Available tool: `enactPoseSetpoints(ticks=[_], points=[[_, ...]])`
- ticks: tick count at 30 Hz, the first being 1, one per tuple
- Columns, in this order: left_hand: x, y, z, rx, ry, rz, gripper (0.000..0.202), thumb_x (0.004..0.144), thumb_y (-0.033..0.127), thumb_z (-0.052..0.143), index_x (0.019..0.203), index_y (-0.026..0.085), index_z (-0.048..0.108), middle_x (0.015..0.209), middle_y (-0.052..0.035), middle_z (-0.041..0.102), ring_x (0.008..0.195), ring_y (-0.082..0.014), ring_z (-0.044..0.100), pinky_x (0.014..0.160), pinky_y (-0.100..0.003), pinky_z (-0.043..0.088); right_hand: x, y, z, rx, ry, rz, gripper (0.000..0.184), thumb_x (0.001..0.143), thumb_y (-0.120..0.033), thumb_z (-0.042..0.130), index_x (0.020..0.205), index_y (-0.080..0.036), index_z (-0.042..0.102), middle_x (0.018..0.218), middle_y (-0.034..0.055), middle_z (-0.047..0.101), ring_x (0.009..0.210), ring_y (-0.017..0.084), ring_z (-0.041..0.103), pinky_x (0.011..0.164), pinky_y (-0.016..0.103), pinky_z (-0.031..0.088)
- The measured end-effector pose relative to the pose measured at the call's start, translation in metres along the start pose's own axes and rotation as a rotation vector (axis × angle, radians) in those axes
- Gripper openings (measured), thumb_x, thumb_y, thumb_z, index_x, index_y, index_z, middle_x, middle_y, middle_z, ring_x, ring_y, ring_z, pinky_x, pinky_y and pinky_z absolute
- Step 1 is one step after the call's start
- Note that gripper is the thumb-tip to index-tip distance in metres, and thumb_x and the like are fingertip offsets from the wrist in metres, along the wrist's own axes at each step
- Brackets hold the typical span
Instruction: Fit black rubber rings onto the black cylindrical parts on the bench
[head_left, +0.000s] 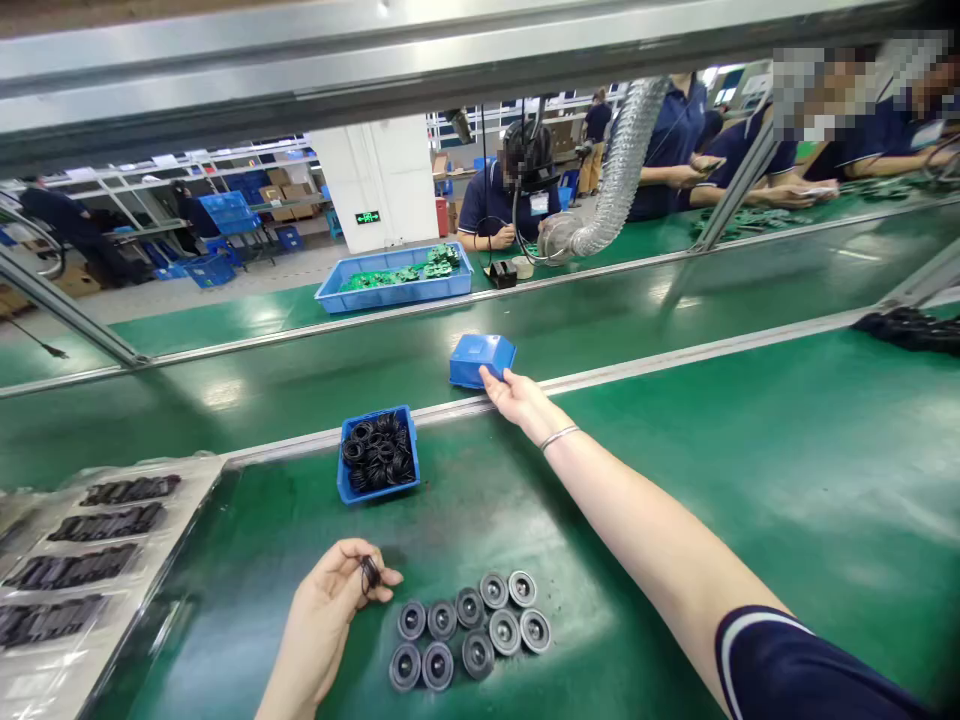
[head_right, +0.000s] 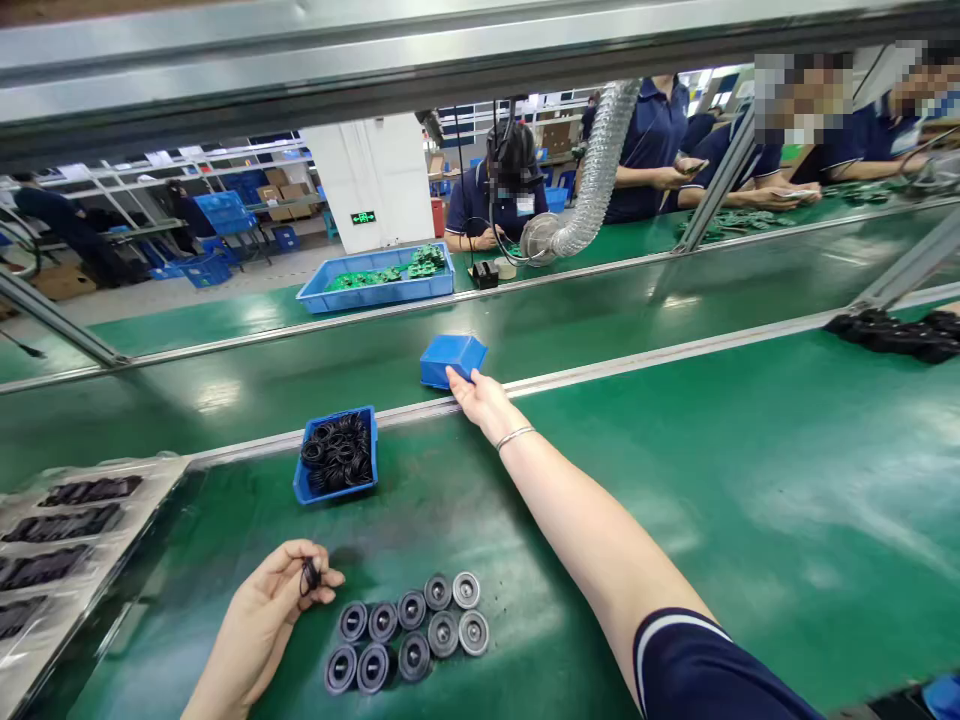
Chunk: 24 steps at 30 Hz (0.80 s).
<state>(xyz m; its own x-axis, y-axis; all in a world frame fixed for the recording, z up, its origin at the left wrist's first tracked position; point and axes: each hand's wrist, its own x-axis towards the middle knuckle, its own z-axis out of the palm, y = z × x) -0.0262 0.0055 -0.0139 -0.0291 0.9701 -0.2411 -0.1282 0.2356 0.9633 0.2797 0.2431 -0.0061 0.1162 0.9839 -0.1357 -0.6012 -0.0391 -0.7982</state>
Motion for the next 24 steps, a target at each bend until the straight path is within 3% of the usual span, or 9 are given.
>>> enactPoseSetpoints(ticks=[3, 6, 10, 13, 16, 18, 20, 22, 24], points=[[0.002, -0.007, -0.008, -0.056, -0.039, -0.034, 0.039, 0.069, 0.045, 0.086, 0.088, 0.016, 0.067, 0.083, -0.0051, 0.069, 0.080, -0.0236, 0.073, 0.066, -0.028, 0.057, -0.012, -0.011, 0.002, -0.167, 0.018, -0.152, 0.027, 0.105, -0.038, 0.048, 0.097, -0.014, 0.058, 0.096, 0.0075, 0.069, 0.081, 0.014, 0.068, 0.069, 0.027, 0.058], [0.004, -0.009, -0.014, -0.057, -0.033, -0.024, 0.037, 0.074, 0.043, 0.084, 0.091, 0.015, 0.067, 0.084, -0.0060, 0.070, 0.082, -0.0239, 0.074, 0.065, -0.026, 0.057, -0.051, -0.019, -0.011, -0.397, -0.026, -0.320, 0.030, 0.105, -0.045, 0.042, 0.096, -0.020, 0.053, 0.098, 0.0078, 0.072, 0.086, 0.016, 0.070, 0.075, 0.028, 0.059], [0.003, -0.007, -0.014, -0.002, -0.105, 0.000, 0.038, 0.076, 0.045, 0.082, 0.092, 0.013, 0.068, 0.085, -0.0091, 0.072, 0.078, -0.0232, 0.074, 0.061, -0.025, 0.055, -0.121, -0.009, -0.047, -0.835, -0.142, -0.447, 0.029, 0.090, -0.049, 0.067, 0.094, -0.020, 0.063, 0.081, 0.0055, 0.070, 0.076, 0.020, 0.066, 0.084, 0.037, 0.055], [0.001, -0.004, -0.012, 0.029, -0.145, 0.073, 0.037, 0.079, 0.045, 0.079, 0.092, 0.013, 0.067, 0.085, -0.0095, 0.073, 0.075, -0.0220, 0.074, 0.061, -0.026, 0.056, -0.158, 0.004, -0.069, -1.087, -0.267, -0.485, 0.030, 0.086, -0.050, 0.070, 0.090, -0.020, 0.069, 0.087, 0.0095, 0.068, 0.084, 0.026, 0.064, 0.090, 0.044, 0.051], [-0.001, -0.005, -0.011, 0.033, -0.138, 0.112, 0.034, 0.079, 0.043, 0.079, 0.088, 0.013, 0.066, 0.082, -0.0074, 0.072, 0.075, -0.0212, 0.074, 0.062, -0.025, 0.056, -0.178, 0.012, -0.078, -1.257, -0.396, -0.516, 0.034, 0.085, -0.048, 0.072, 0.103, -0.020, 0.070, 0.096, 0.0125, 0.066, 0.093, 0.030, 0.062, 0.094, 0.048, 0.047], [-0.001, -0.007, -0.011, 0.043, -0.133, 0.139, 0.031, 0.079, 0.041, 0.079, 0.085, 0.014, 0.065, 0.080, -0.0060, 0.072, 0.074, -0.0206, 0.074, 0.062, -0.025, 0.056, -0.187, 0.013, -0.076, -1.457, -0.424, -0.633, 0.040, 0.089, -0.045, 0.068, 0.118, -0.017, 0.066, 0.095, 0.0133, 0.065, 0.093, 0.031, 0.061, 0.090, 0.048, 0.048], [-0.001, -0.009, -0.010, 0.061, -0.128, 0.174, 0.030, 0.080, 0.040, 0.077, 0.085, 0.014, 0.064, 0.078, -0.0053, 0.071, 0.073, -0.0203, 0.074, 0.062, -0.025, 0.056, -0.198, 0.012, -0.067, -1.623, -0.354, -0.805, 0.037, 0.096, -0.039, 0.059, 0.124, -0.015, 0.061, 0.091, 0.0124, 0.063, 0.087, 0.029, 0.061, 0.083, 0.045, 0.050], [-0.002, -0.009, -0.008, 0.085, -0.118, 0.212, 0.028, 0.082, 0.039, 0.075, 0.087, 0.014, 0.064, 0.081, -0.0061, 0.072, 0.075, -0.0210, 0.075, 0.062, -0.026, 0.056, -0.213, 0.010, -0.052, -1.593, -0.297, -0.890, 0.026, 0.100, -0.032, 0.053, 0.119, -0.015, 0.060, 0.089, 0.0108, 0.062, 0.083, 0.025, 0.060, 0.080, 0.040, 0.051], [-0.005, -0.007, -0.004, 0.120, -0.110, 0.251, 0.026, 0.085, 0.038, 0.071, 0.090, 0.014, 0.064, 0.086, -0.0079, 0.074, 0.081, -0.0223, 0.076, 0.064, -0.026, 0.057, -0.227, 0.011, -0.030, -1.438, -0.426, -0.826, 0.014, 0.101, -0.027, 0.053, 0.108, -0.019, 0.062, 0.096, 0.0098, 0.062, 0.086, 0.021, 0.061, 0.081, 0.035, 0.051]])
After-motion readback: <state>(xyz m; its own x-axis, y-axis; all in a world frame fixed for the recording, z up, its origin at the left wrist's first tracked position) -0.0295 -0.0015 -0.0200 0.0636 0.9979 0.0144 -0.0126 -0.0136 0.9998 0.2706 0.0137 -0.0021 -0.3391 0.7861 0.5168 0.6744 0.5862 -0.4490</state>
